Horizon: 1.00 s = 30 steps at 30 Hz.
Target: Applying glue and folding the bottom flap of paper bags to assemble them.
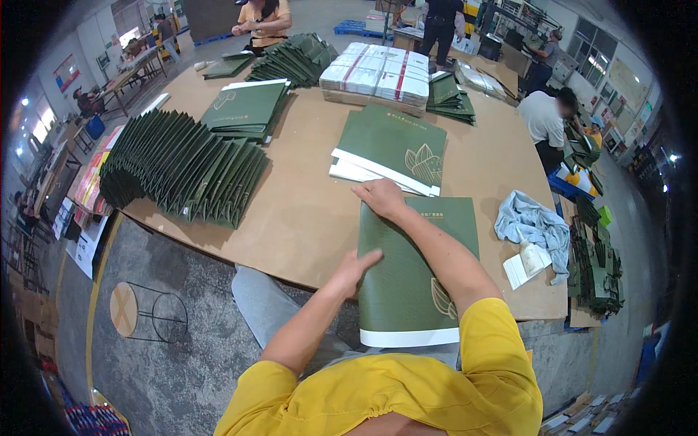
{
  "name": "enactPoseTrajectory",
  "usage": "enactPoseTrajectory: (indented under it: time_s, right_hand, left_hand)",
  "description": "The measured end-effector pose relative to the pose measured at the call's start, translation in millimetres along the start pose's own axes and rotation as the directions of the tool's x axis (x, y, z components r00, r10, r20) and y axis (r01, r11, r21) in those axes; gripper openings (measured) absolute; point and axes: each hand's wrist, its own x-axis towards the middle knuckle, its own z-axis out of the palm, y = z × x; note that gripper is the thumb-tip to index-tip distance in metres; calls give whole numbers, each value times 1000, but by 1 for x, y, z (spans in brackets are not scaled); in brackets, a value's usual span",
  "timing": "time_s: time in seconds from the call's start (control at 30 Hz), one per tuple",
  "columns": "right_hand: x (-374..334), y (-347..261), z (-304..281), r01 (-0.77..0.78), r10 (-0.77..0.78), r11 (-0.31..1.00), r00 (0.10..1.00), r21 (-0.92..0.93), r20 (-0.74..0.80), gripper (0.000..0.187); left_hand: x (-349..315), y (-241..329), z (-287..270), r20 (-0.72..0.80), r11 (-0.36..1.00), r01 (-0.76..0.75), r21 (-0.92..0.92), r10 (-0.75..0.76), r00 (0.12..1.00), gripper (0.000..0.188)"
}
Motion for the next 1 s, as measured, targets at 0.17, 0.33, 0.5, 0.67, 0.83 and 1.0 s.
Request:
enactPoseTrajectory:
  time_s: [0.17, 0.33, 0.5, 0.67, 0.83, 1.0]
  right_hand:
    - [12, 9, -16, -14, 19, 1000, 975, 27, -223, 50]
    - [21, -6, -4, 18, -21, 1000, 955, -11, -295, 49]
    - [17, -8, 17, 53, -84, 991, 960, -121, -266, 43]
    - [-18, -1, 9, 5, -75, 954, 972, -299, -222, 53]
    - [-108, 61, -2, -339, 225, 809, 933, -480, -280, 85]
    - [-152, 85, 9, -556, 540, 809, 831, -191, -131, 94]
  left_hand:
    - [-60, -37, -8, 47, 984, 54, 170, -63, 997, 36]
    - [-58, -40, -24, 3, 935, 60, 350, -65, 998, 33]
    - [-2, -7, -36, -41, 971, -113, 212, 124, 991, 29]
    - [41, 5, -34, -117, 919, -197, 341, 250, 961, 26]
    - [57, -4, -64, -146, 923, -156, 351, 219, 965, 23]
    - [65, -9, -70, -180, 912, -135, 387, 218, 959, 23]
